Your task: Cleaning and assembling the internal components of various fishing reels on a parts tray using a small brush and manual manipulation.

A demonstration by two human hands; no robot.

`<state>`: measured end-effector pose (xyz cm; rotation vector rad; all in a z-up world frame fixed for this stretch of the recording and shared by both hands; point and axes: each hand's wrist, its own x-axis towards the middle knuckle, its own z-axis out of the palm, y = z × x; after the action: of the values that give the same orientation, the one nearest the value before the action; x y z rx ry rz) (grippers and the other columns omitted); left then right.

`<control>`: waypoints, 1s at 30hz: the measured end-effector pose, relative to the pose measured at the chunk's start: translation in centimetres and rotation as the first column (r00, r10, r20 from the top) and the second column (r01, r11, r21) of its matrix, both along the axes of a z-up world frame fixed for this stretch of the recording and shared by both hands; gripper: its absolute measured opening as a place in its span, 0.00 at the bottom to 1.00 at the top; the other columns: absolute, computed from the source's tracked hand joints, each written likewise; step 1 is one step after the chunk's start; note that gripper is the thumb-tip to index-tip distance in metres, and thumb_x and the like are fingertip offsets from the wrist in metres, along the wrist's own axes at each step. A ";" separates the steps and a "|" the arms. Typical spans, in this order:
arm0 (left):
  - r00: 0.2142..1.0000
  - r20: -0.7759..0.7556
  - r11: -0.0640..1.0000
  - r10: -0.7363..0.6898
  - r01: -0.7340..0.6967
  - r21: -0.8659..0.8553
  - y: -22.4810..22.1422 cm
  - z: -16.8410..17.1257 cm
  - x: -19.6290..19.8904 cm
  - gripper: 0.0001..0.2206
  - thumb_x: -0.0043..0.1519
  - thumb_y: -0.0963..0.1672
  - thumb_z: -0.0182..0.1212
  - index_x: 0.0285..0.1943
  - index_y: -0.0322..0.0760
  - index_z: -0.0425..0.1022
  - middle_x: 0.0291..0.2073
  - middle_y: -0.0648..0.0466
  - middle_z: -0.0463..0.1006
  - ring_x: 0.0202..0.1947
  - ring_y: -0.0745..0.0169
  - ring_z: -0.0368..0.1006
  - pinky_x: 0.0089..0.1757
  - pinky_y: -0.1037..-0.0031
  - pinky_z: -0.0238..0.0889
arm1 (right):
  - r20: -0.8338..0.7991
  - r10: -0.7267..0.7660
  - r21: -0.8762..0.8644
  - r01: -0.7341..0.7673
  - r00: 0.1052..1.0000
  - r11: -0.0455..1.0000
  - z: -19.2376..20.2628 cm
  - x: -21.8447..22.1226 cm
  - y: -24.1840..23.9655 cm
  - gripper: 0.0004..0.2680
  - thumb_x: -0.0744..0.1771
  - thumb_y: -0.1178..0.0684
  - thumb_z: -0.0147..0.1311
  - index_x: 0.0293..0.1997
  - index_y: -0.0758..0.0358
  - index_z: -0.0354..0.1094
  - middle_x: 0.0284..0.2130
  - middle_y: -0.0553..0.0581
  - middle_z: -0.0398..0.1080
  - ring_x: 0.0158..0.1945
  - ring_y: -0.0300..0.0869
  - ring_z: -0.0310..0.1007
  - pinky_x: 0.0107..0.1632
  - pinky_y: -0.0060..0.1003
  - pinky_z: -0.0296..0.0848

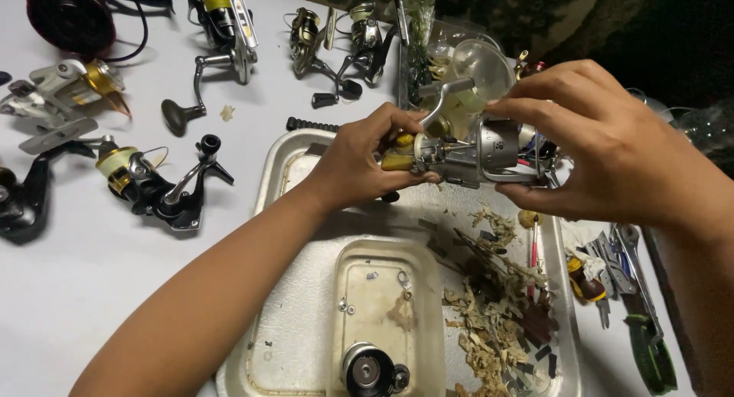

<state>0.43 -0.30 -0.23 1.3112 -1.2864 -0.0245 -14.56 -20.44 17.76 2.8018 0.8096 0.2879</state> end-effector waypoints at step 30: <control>0.999 0.034 0.996 -0.021 0.024 -0.083 -0.5 -0.7 0.2 0.24 0.54 0.46 0.79 0.53 0.41 0.67 0.53 0.40 0.79 0.41 0.54 0.84 0.41 0.73 0.85 | -0.095 -0.050 0.145 0.064 0.994 0.987 -1.0 -0.4 -1.4 0.32 0.58 0.41 0.69 0.65 0.68 0.66 0.54 0.68 0.68 0.59 0.57 0.67 0.56 0.50 0.71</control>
<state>0.68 -0.84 -0.94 1.2300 -1.3167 0.0352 -14.92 -21.88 16.77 2.9909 0.7546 0.2211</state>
